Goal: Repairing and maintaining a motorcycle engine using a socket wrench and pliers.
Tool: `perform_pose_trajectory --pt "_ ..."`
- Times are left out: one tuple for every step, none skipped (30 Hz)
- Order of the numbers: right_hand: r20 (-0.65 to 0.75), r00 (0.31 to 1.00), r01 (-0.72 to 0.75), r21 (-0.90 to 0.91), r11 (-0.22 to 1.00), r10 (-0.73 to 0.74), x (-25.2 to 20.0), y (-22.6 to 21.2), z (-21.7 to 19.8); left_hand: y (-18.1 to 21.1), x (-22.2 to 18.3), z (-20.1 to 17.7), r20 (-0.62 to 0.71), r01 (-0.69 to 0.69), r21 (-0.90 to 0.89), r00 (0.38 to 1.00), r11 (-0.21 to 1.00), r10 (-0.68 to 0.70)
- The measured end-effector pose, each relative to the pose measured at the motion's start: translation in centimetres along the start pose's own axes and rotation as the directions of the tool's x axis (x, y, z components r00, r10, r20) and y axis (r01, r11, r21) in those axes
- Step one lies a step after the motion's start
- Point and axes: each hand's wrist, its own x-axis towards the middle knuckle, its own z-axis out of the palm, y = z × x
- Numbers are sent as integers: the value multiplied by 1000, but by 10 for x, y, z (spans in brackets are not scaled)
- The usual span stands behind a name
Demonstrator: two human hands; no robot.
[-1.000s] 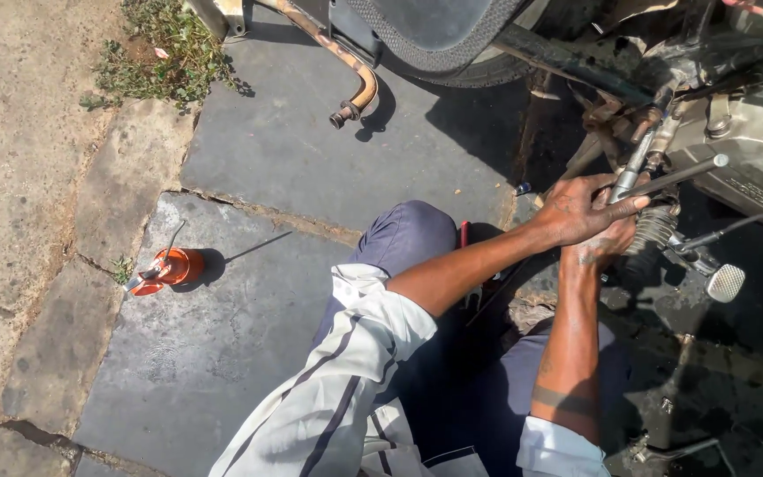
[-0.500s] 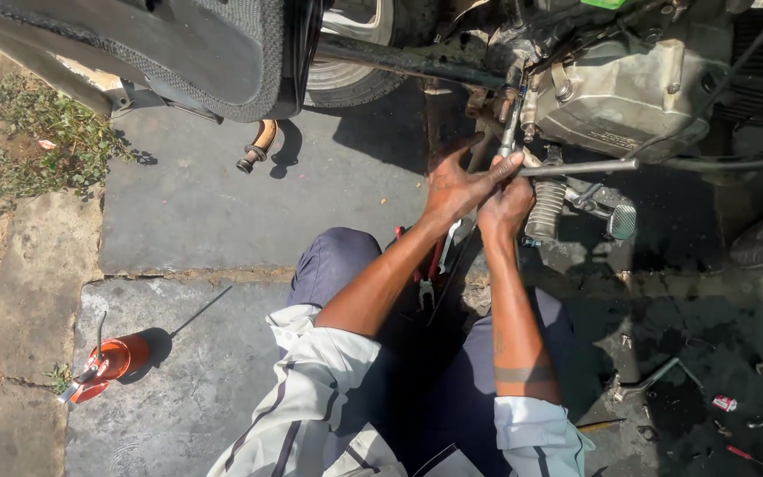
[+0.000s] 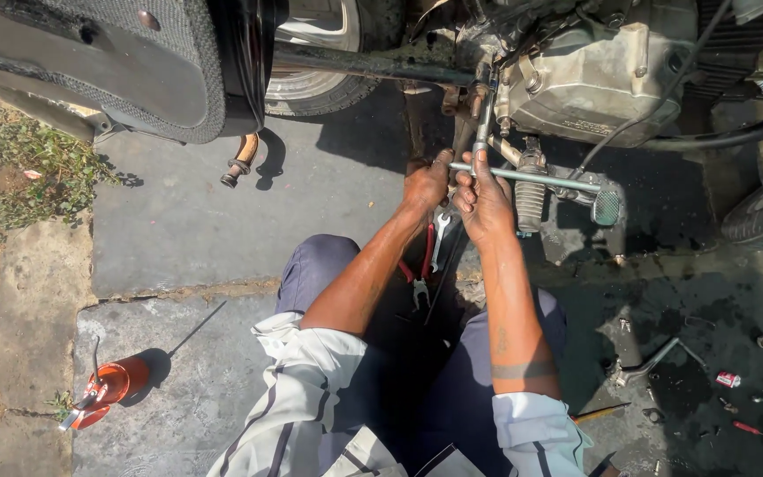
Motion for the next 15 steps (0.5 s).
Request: perform_pose_trajectory --pt "48 998 -48 99 994 44 1 3 -2 -7 6 0 -35 13 -53 999 999 -15" --pt "102 992 -99 197 975 80 3 6 -3 -12 12 0 -70 20 -105 997 994 -28" --pt "107 991 -99 197 975 80 1 5 -3 -14 15 -3 -73 17 -105 997 994 -25" --pt "77 993 -101 211 972 86 0 4 -1 -13 18 -7 -145 -22 -132 989 991 2" --pt "48 994 -102 226 969 94 -1 2 1 -13 21 -10 -217 -63 -156 976 986 28" --pt "51 995 -96 229 969 87 -1 2 2 -33 44 -21 -215 -70 -153 976 986 35" --pt "62 994 -102 230 968 90 -1 1 3 -54 68 -32 -390 -233 117 883 965 261" --pt "70 993 -105 230 968 91 -1 -1 2 -73 92 -40 -476 -328 400 724 856 500" --pt "69 994 -95 233 968 81 3 0 -3 -47 77 -64 -470 -337 401 723 852 507" --pt "39 997 -73 260 963 65 4 4 -9 -24 61 -87 -537 -344 218 740 913 406" --pt "9 999 -50 286 957 50 6 9 -15 -1 45 -111 -580 -342 27 760 939 293" --pt "5 999 -44 300 953 45 0 5 -9 -6 41 -96 -572 -345 39 762 938 304" --pt "4 1000 -21 210 977 21 -6 0 -2 -12 37 -81 -476 -262 -102 860 960 185" --pt "12 1000 5 122 993 -6 -9 -4 8 -15 34 -70 -360 -161 -227 930 960 71" --pt "13 1000 12 139 990 -14 -5 0 10 3 20 -53 -359 -170 -211 929 963 85"
